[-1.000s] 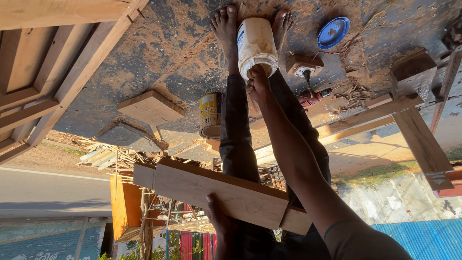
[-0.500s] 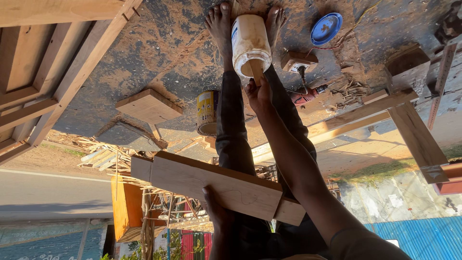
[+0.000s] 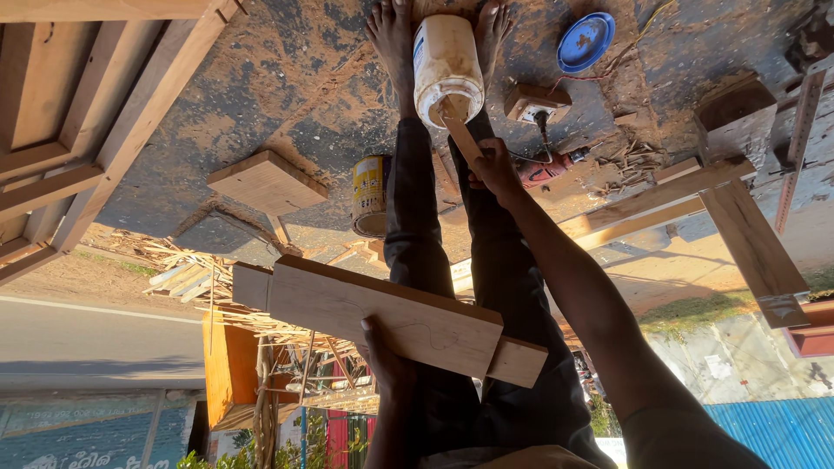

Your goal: The person applies white glue to wooden planks using a brush, then places the glued planks onto a wooden frame structure. The person repeats this process with multiple planks.

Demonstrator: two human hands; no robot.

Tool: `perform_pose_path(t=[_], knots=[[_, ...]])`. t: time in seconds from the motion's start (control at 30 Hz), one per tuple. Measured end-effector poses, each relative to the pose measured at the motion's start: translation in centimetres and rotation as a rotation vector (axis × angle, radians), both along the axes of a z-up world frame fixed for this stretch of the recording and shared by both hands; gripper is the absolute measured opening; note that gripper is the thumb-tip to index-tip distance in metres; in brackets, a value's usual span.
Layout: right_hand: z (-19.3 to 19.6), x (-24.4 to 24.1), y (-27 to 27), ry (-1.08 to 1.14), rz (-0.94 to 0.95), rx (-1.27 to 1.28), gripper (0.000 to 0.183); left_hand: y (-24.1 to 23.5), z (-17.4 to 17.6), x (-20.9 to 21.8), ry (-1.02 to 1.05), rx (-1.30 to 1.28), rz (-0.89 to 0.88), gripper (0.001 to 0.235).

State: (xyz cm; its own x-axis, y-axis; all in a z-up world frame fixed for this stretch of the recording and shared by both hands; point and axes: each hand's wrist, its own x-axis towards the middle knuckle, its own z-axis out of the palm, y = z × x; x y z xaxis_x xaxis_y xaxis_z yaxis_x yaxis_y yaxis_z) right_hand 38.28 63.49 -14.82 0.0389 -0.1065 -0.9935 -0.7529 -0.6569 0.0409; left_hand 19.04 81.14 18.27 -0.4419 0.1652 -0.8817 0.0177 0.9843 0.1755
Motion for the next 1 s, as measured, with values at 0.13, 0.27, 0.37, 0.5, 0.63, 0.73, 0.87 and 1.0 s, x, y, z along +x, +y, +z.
perform_pose_path(t=[0.13,0.27,0.37,0.5,0.63,0.73,0.87,1.0], knots=[[0.2,1.0,-0.2,-0.029,0.116,0.006,0.034,-0.3,-0.1,0.1,0.037,-0.011,0.01,0.076],[0.3,1.7,-2.7,-0.171,0.315,0.028,0.031,-0.6,0.0,0.9,0.017,0.0,0.017,0.077],[-0.5,2.4,-4.4,-0.353,0.391,0.203,0.027,-0.6,-0.3,1.0,0.079,-0.036,0.005,0.075],[-1.4,3.0,-5.5,-0.312,0.513,0.197,0.027,-1.1,-0.1,0.7,0.009,-0.034,0.043,0.075],[-1.9,4.0,-4.6,-0.343,0.597,0.228,0.029,-1.4,-0.3,0.7,0.001,-0.04,0.01,0.075],[-2.1,4.2,-3.6,-0.298,0.621,0.221,0.029,-1.4,-0.4,0.6,0.012,-0.026,-0.027,0.074],[-1.9,4.5,-3.0,-0.271,0.624,0.359,0.028,-1.5,-0.4,0.3,0.003,0.004,-0.022,0.073],[-1.0,5.7,-4.2,-0.416,0.575,0.513,0.03,-1.8,-0.5,0.2,-0.056,0.06,-0.077,0.074]])
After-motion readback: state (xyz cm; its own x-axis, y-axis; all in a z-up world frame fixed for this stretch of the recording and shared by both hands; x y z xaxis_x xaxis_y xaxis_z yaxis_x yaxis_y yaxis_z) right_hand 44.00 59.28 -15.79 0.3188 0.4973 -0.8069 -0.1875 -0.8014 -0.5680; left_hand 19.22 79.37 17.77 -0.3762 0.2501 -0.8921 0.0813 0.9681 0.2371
